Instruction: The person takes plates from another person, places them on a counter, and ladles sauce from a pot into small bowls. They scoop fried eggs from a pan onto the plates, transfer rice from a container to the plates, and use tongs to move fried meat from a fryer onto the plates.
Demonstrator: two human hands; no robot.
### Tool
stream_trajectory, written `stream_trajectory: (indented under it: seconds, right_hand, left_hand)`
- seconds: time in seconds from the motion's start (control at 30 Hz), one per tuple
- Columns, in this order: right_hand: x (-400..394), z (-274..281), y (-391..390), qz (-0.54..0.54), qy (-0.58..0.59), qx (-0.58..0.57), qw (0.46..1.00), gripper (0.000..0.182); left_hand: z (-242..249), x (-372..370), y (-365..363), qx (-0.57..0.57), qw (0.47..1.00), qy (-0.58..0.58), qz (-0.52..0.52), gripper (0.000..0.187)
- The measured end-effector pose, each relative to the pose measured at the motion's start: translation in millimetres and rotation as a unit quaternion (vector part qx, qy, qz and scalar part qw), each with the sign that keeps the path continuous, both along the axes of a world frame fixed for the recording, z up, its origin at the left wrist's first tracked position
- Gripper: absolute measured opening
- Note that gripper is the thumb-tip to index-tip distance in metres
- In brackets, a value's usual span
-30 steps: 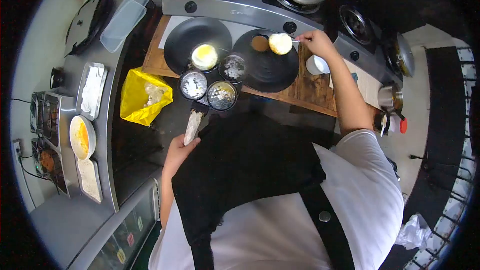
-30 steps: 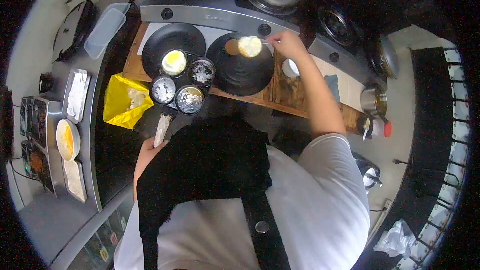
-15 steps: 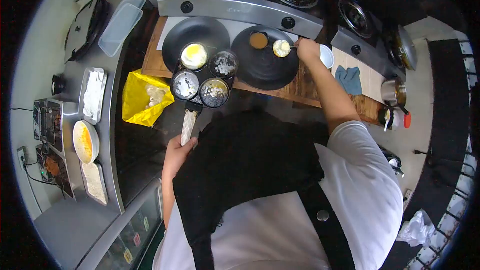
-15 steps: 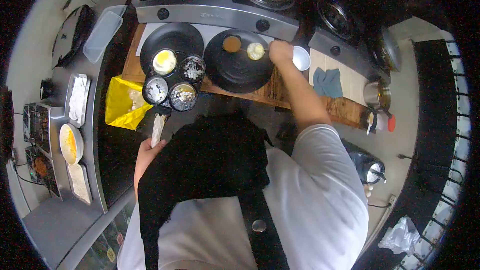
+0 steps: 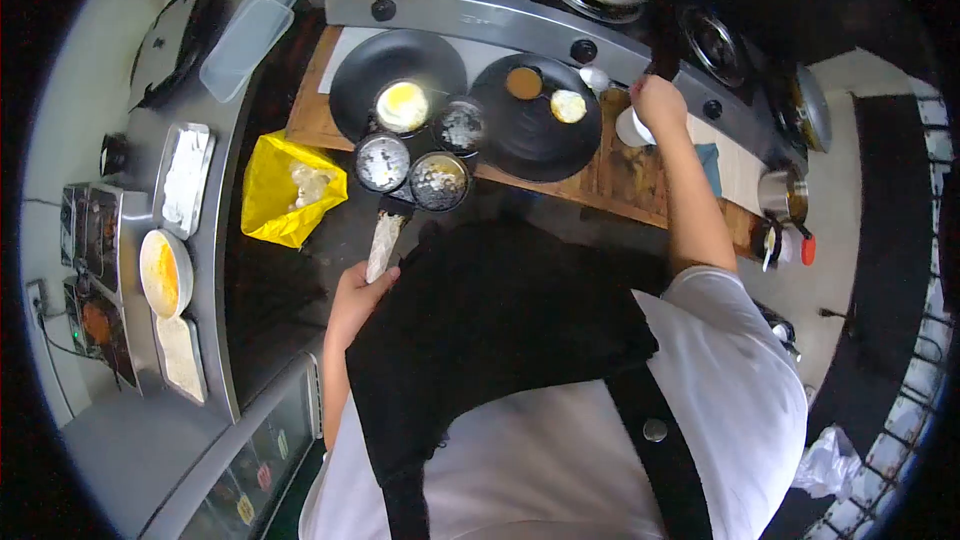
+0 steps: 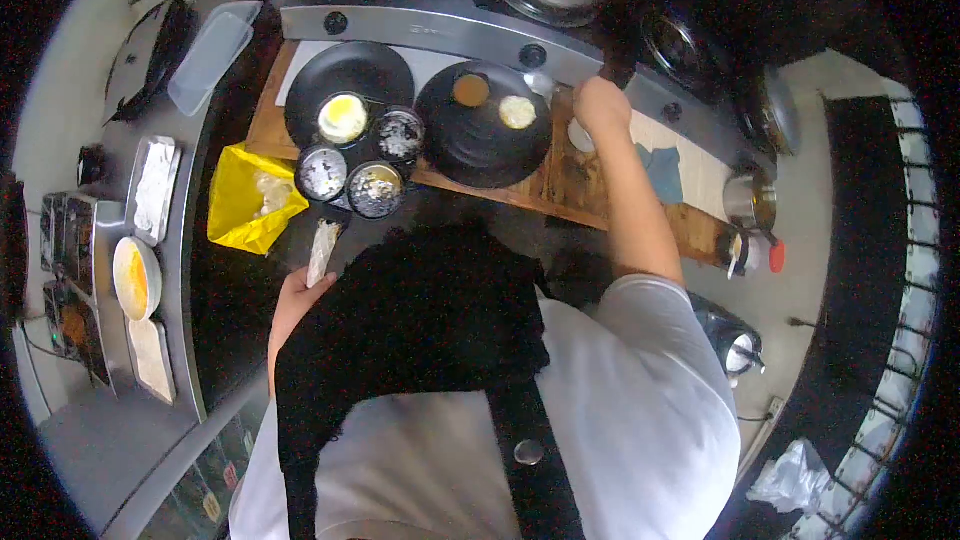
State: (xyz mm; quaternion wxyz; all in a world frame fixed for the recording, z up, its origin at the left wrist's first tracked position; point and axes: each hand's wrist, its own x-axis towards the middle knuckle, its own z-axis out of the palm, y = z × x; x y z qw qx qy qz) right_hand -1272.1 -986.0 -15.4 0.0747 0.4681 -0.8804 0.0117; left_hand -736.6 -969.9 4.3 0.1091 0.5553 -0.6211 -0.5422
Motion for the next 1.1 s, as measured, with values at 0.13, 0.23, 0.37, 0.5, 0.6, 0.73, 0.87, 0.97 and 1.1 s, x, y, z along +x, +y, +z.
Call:
stream_trajectory:
  seconds: [0.13,0.23,0.37,0.5,0.6,0.73,0.87,0.97,1.1]
  right_hand:
    - [71.3,30.4,16.8,0.15,-0.311,-0.22,0.912,0.02]
    - [143.7,45.9,12.7,0.276,-0.267,-0.282,0.879,0.023]
    - [203.4,48.1,-7.6,0.315,-0.214,-0.259,0.888,0.03]
    - [229.6,44.6,-27.5,0.303,-0.195,-0.264,0.895,0.032]
    - [234.4,43.1,-36.7,0.304,-0.188,-0.244,0.902,0.034]
    - [238.6,38.2,-43.4,0.315,-0.173,-0.239,0.902,0.035]
    - [236.9,38.0,-50.6,0.331,-0.145,-0.222,0.906,0.034]
    - [218.4,47.0,-66.8,0.384,-0.116,-0.171,0.9,0.035]
    - [188.8,64.2,-103.5,0.482,-0.097,-0.125,0.862,0.037]
  left_hand:
    - [-8.4,-1.0,0.5,-0.012,0.998,0.052,0.02,0.025]
    - [-2.5,-1.2,-0.7,-0.005,0.999,0.037,0.015,0.024]
    - [-6.1,2.3,-2.6,0.007,0.998,0.055,-0.009,0.023]
    - [-24.8,9.0,-7.2,-0.029,0.998,0.043,-0.026,0.024]
    - [-19.7,7.9,-4.9,0.018,0.997,0.074,0.001,0.025]
    - [8.3,-1.8,-0.1,0.039,0.995,0.088,0.023,0.024]
    - [14.2,-2.4,-0.8,0.043,0.996,0.073,0.011,0.024]
    - [-5.9,6.4,-5.7,-0.006,0.999,0.047,-0.012,0.025]
    - [5.8,3.7,-8.1,-0.037,0.998,-0.025,-0.045,0.025]
